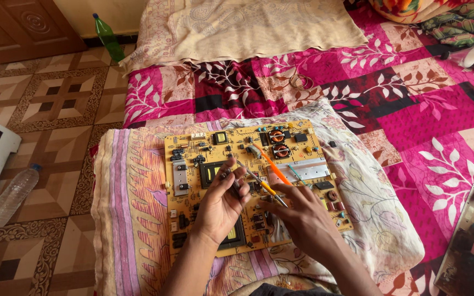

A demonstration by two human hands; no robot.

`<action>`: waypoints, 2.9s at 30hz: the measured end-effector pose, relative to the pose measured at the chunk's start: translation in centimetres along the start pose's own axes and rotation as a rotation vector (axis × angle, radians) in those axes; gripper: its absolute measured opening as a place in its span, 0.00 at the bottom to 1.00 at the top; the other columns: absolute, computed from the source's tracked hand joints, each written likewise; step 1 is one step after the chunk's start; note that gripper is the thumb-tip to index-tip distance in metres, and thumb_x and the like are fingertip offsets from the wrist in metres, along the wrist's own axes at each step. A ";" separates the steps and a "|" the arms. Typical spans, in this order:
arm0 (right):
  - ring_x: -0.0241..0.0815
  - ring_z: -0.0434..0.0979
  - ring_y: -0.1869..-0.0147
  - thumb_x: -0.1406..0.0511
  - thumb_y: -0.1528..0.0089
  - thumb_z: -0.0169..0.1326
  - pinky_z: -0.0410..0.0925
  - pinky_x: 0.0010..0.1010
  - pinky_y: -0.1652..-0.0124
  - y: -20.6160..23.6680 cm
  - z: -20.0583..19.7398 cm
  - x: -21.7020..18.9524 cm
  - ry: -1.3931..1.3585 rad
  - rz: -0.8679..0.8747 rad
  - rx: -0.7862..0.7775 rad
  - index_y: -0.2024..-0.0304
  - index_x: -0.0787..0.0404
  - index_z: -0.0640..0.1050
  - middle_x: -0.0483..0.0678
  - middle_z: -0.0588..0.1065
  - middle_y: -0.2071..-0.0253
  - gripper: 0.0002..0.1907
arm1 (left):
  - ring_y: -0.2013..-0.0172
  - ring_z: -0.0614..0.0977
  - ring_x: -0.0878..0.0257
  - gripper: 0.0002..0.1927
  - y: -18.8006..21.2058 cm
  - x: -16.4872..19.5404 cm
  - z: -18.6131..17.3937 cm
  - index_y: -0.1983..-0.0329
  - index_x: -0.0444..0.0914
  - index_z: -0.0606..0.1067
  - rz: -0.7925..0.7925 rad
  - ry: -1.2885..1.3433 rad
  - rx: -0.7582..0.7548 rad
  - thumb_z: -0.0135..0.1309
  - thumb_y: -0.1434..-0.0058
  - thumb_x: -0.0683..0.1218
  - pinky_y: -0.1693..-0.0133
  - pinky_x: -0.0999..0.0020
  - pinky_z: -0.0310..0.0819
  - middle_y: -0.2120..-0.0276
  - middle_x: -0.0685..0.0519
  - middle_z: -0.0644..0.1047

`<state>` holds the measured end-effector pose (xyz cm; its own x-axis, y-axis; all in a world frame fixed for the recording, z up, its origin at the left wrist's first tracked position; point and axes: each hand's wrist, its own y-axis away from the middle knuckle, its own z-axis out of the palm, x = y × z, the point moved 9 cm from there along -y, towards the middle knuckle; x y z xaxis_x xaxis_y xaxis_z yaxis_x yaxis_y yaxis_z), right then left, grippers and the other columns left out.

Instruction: The person works on a television power supply circuit board laid on a bed, brushing its surface with a toothbrush and prying at components with a screwdriver. They flip the board over to reach the component side, work at the heatsink area, and handle removed parts in their hand.

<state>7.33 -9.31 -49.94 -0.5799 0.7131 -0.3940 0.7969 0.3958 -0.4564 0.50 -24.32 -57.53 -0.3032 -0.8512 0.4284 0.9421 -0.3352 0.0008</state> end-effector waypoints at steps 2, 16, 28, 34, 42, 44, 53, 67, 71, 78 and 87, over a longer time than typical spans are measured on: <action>0.51 0.71 0.42 0.67 0.44 0.59 0.68 0.43 0.48 -0.5 -0.1 -0.4 0.014 -0.005 -0.032 0.52 0.44 0.86 0.51 0.75 0.40 0.19 | 0.66 0.77 0.63 0.21 0.0 -0.1 -0.4 0.37 0.40 0.70 -0.015 -0.005 0.022 0.56 0.33 0.42 0.64 0.68 0.72 0.56 0.50 0.78; 0.42 0.74 0.48 0.58 0.47 0.65 0.65 0.40 0.47 -1.5 0.9 0.3 -0.039 -0.006 -0.300 0.65 0.47 0.87 0.37 0.79 0.57 0.08 | 0.67 0.75 0.64 0.21 0.0 -0.3 -0.2 0.40 0.40 0.71 -0.030 -0.037 0.056 0.59 0.36 0.44 0.65 0.68 0.70 0.57 0.51 0.77; 0.34 0.83 0.64 0.70 0.47 0.67 0.75 0.27 0.66 -2.6 -5.5 1.7 -0.386 0.284 0.246 0.66 0.58 0.86 0.43 0.83 0.64 0.07 | 0.69 0.74 0.70 0.25 0.2 -0.8 0.6 0.45 0.42 0.75 -0.026 -0.618 0.053 0.66 0.46 0.50 0.66 0.76 0.71 0.56 0.59 0.80; 0.33 0.85 0.62 0.70 0.45 0.66 0.78 0.24 0.65 -3.6 -3.7 0.7 -0.483 0.343 0.273 0.65 0.60 0.85 0.44 0.83 0.65 0.06 | 0.72 0.67 0.72 0.19 0.5 -2.1 0.2 0.48 0.39 0.79 -0.041 -0.788 0.042 0.66 0.39 0.51 0.70 0.74 0.62 0.74 0.61 0.71; 0.34 0.85 0.64 0.71 0.44 0.64 0.77 0.24 0.66 -3.7 -3.8 0.9 -0.412 0.313 0.232 0.65 0.61 0.85 0.43 0.83 0.64 0.05 | 0.71 0.66 0.72 0.17 1.1 -2.6 1.9 0.45 0.41 0.72 -0.038 -0.956 -0.070 0.53 0.31 0.54 0.68 0.73 0.63 0.71 0.62 0.68; 0.35 0.85 0.63 0.71 0.44 0.64 0.76 0.24 0.66 -3.8 -4.0 0.6 -0.389 0.278 0.239 0.64 0.62 0.84 0.44 0.82 0.63 0.05 | 0.69 0.66 0.72 0.18 1.2 -2.8 2.3 0.44 0.40 0.71 -0.041 -0.924 -0.113 0.50 0.29 0.55 0.66 0.73 0.63 0.70 0.61 0.67; 0.37 0.84 0.64 0.71 0.40 0.60 0.76 0.25 0.67 -3.9 -3.1 0.3 -0.330 0.248 0.223 0.62 0.64 0.80 0.46 0.79 0.62 0.05 | 0.68 0.67 0.69 0.16 0.7 -3.1 2.2 0.43 0.38 0.68 -0.047 -0.742 -0.192 0.48 0.26 0.53 0.64 0.72 0.62 0.70 0.59 0.66; 0.36 0.80 0.62 0.66 0.36 0.55 0.74 0.28 0.62 -2.9 0.9 3.6 -0.691 0.477 0.189 0.60 0.65 0.77 0.45 0.78 0.63 0.06 | 0.57 0.75 0.71 0.17 1.2 -2.1 3.6 0.45 0.39 0.68 0.084 -0.893 -0.146 0.47 0.28 0.55 0.54 0.75 0.72 0.59 0.60 0.73; 0.44 0.79 0.60 0.68 0.38 0.58 0.71 0.34 0.60 -4.1 -2.1 -0.5 -0.185 0.153 0.250 0.62 0.62 0.77 0.48 0.77 0.62 0.04 | 0.68 0.71 0.70 0.17 1.2 -2.0 3.5 0.50 0.37 0.68 0.103 -0.900 -0.156 0.43 0.24 0.56 0.65 0.74 0.68 0.70 0.58 0.70; 0.50 0.77 0.57 0.70 0.42 0.61 0.71 0.39 0.59 -4.2 -2.9 -2.4 -0.051 -0.084 0.300 0.60 0.61 0.77 0.49 0.76 0.59 0.09 | 0.78 0.67 0.71 0.18 1.3 -2.2 3.2 0.47 0.38 0.69 -0.001 -0.724 -0.141 0.40 0.24 0.56 0.73 0.75 0.61 0.78 0.57 0.69; 0.37 0.80 0.52 0.77 0.32 0.49 0.76 0.28 0.55 -2.8 -0.2 2.8 -0.863 0.307 0.532 0.57 0.64 0.75 0.47 0.78 0.57 0.07 | 0.77 0.73 0.72 0.16 1.1 -0.1 3.3 0.50 0.42 0.68 0.135 -0.635 -0.109 0.41 0.26 0.57 0.75 0.77 0.64 0.61 0.52 0.82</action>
<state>3.50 -8.36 -49.60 -0.4564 0.0044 -0.8898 0.8740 -0.1854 -0.4492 2.06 -23.26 -54.55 -0.0088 -0.4960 0.8683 0.9361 -0.3095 -0.1673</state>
